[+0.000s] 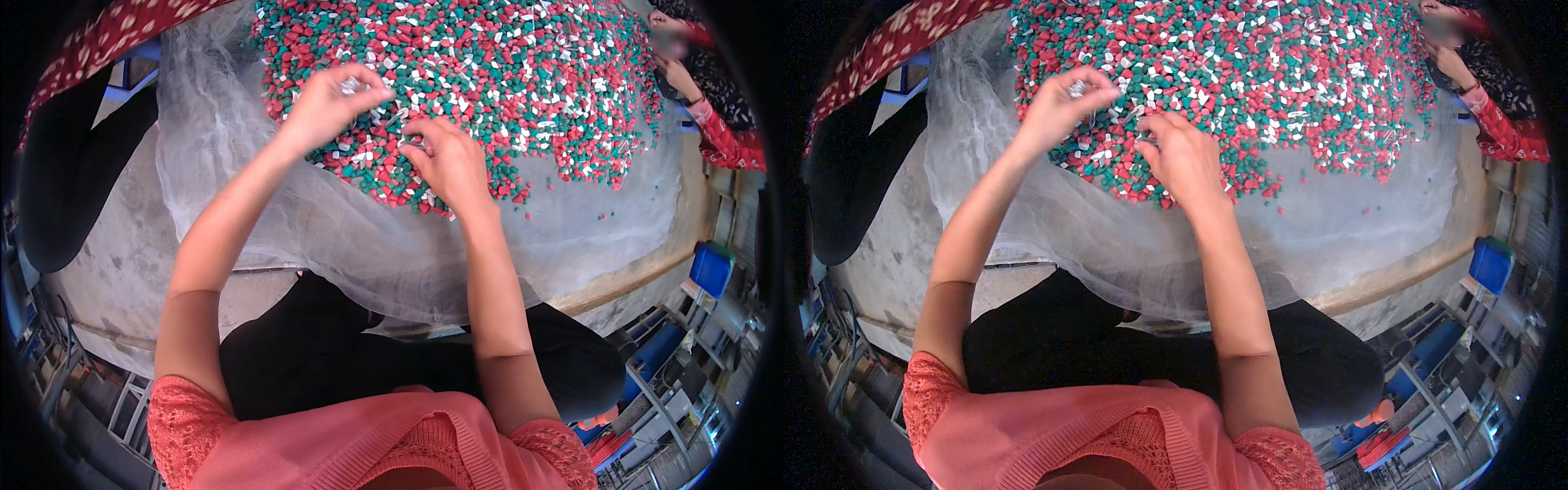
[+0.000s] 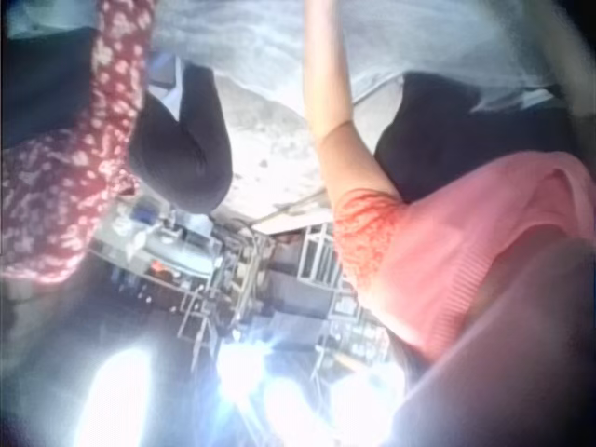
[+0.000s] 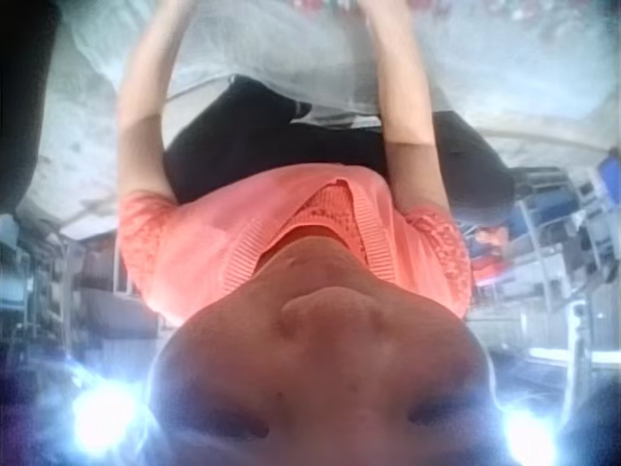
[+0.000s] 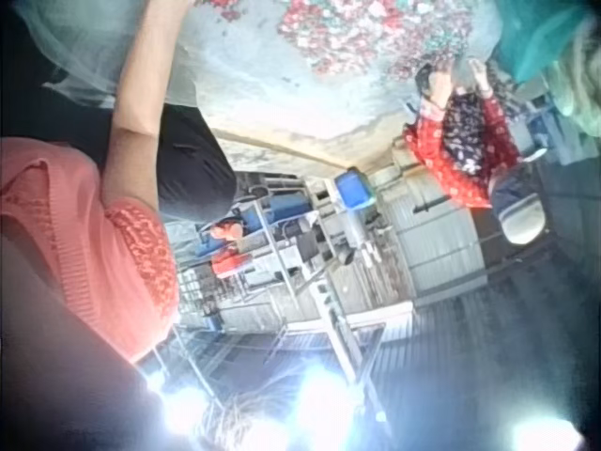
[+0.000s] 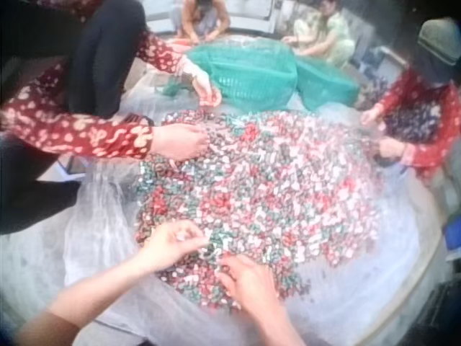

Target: The person sits on the floor and sorts small white plastic caps from a large pile of mixed red, green, and white caps spread on a sheet. They repeatedly pick white caps from the pile and transfer them into their left hand, accumulating a small stack of white caps.

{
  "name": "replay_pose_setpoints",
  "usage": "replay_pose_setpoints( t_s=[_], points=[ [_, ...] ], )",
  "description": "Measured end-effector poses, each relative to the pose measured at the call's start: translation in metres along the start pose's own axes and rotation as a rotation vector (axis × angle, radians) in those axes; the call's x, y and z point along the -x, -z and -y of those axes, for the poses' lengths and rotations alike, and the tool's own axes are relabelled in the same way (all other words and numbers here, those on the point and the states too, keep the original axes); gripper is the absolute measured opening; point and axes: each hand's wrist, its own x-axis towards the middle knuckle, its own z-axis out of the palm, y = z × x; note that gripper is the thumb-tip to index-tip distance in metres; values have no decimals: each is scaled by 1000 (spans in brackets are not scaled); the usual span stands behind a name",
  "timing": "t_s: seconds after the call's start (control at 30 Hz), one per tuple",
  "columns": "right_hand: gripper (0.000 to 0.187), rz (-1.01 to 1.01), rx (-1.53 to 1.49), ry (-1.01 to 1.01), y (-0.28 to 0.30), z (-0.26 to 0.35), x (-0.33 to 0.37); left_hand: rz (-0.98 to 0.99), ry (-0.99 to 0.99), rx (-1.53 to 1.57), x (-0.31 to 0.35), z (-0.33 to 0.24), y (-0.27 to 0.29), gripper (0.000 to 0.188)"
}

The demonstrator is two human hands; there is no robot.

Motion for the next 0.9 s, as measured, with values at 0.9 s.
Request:
replay_pose_setpoints(
  t_s=[0.9],
  points=[
    [8, -78, -109, -13, -8, 0, -22, -90, 83, -769, 21, 0, 12, 32]
  ],
)
